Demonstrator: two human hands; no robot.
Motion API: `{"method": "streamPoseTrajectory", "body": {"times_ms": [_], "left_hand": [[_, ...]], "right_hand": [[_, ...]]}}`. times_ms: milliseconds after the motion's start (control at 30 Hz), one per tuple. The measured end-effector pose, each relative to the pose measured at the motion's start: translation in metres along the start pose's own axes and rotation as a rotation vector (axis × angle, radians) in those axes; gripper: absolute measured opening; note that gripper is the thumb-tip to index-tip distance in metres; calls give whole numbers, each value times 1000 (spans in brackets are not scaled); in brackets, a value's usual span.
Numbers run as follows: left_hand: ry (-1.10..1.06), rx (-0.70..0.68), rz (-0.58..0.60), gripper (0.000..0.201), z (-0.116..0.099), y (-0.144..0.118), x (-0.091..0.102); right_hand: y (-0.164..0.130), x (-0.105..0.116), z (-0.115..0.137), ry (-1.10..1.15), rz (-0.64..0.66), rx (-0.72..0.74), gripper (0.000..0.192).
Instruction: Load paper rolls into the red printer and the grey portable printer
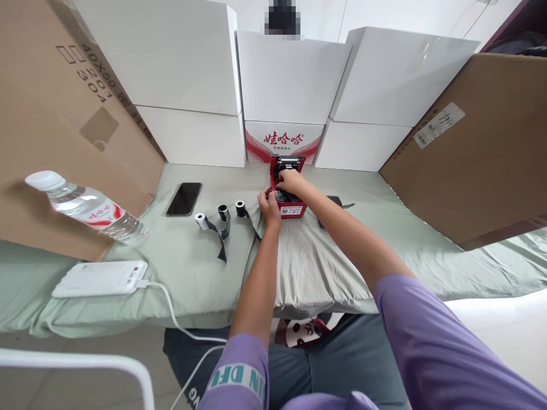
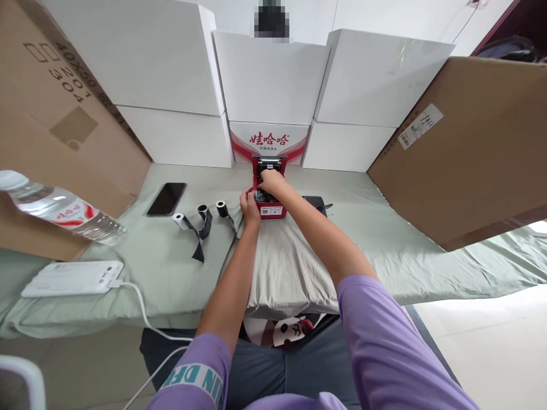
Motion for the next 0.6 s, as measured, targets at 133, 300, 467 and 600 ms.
{"method": "streamPoseTrajectory", "body": {"times_ms": [133,300,467,600], "left_hand": [[12,3,-9,24,0,0,0],[-8,7,-9,25,-3,-1,0],[-2,31,9,27,-1,-1,-2],[44,-127,3,37,-20,-7,8]], "right_hand": [[7,1,-7,70,20,44,15],[8,1,-15,259,18,61,21],[-13,20,-8,219,-104,131,13],[-21,67,-10,284,-438,214,23]]}}
Point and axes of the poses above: each hand's wrist, its own y-axis towards the middle knuckle, its own x-axis out of the back of the hand, z = x × y, the point moved 6 cm from there along y, towards the middle knuckle, and after that the axes turned 2 degrees about -x, right-handed, at the moved point
